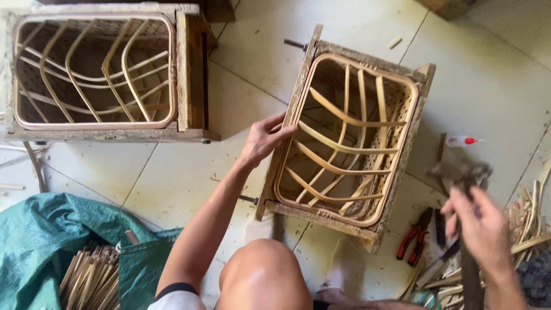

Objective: The person assembles a rectangular bamboo basket by inserting curved bamboo strips into a wooden mold. They use a hammer to secure the strips, apply glue along the edges, and trim excess material with pliers.

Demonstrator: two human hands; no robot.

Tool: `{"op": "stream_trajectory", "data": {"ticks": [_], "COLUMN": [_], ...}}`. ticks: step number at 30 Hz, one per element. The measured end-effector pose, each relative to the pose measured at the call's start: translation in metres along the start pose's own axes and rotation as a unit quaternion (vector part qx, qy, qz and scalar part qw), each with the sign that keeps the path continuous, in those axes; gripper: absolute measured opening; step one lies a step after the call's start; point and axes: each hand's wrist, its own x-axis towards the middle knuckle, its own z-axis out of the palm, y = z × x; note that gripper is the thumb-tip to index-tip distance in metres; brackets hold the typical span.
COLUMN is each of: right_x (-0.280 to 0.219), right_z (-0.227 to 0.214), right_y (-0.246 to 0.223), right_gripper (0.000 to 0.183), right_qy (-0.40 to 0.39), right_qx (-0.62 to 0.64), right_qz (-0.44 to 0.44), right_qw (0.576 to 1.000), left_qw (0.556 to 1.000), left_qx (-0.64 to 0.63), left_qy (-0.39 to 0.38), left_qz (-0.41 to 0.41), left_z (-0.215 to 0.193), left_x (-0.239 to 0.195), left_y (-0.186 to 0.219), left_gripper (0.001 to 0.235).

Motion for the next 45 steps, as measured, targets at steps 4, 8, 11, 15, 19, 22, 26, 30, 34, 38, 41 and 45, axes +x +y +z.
{"op": "stream_trajectory", "data": {"ticks": [4, 8, 11, 15, 19, 22, 26, 30, 34, 38, 41, 45], "right_x": [0.006, -0.015, -0.032, -0.065, -0.094, -0.108, -0.113, -0.107, -0.087, -0.049, -0.02, 0.004], "right_z": [0.008, 0.027, 0.037, 0.048, 0.053, 0.06, 0.069, 0.076, 0.077, 0.078, 0.071, 0.07], "right_y": [-0.039, -0.04, -0.014, 0.034, 0.056, 0.058, 0.055, 0.037, 0.02, 0.016, 0.011, -0.004], "right_gripper": [0.025, 0.028, 0.022, 0.019, 0.018, 0.018, 0.018, 0.019, 0.017, 0.017, 0.017, 0.02], "right_qy": [0.035, 0.052, 0.07, 0.083, 0.09, 0.084, 0.069, 0.049, 0.051, 0.032, 0.036, 0.023], "right_qx": [0.086, 0.094, 0.099, 0.179, 0.196, 0.171, 0.183, 0.121, 0.109, 0.069, 0.076, 0.058], "right_qz": [-0.06, -0.03, -0.006, 0.045, 0.089, 0.083, 0.04, -0.052, -0.109, -0.178, -0.179, -0.152], "right_qw": [0.994, 0.994, 0.993, 0.979, 0.973, 0.978, 0.98, 0.99, 0.987, 0.981, 0.98, 0.986], "left_qw": [1.0, 0.998, 0.99, 0.998, 0.972, 0.845, 0.769, 0.753, 0.75, 0.758, 0.756, 0.767], "left_qx": [0.022, 0.049, 0.06, 0.042, 0.184, 0.406, 0.501, 0.525, 0.534, 0.522, 0.528, 0.522], "left_qy": [-0.007, -0.003, 0.014, 0.009, 0.132, 0.131, 0.0, -0.064, -0.076, -0.082, -0.081, -0.086], "left_qz": [0.003, -0.026, -0.127, -0.039, 0.069, 0.323, 0.397, 0.392, 0.384, 0.381, 0.378, 0.364], "left_z": [-0.002, 0.0, -0.001, -0.007, 0.011, 0.018, 0.028, 0.035, 0.035, 0.03, 0.031, 0.028], "left_x": [-0.025, -0.03, -0.032, -0.052, -0.103, -0.139, -0.155, -0.148, -0.145, -0.145, -0.142, -0.148], "left_y": [-0.007, 0.002, 0.008, 0.004, -0.008, -0.01, -0.013, -0.013, -0.015, -0.021, -0.022, -0.022], "left_gripper": [0.075, 0.074, 0.07, 0.054, 0.046, 0.046, 0.066, 0.069, 0.059, 0.057, 0.06, 0.058]}}
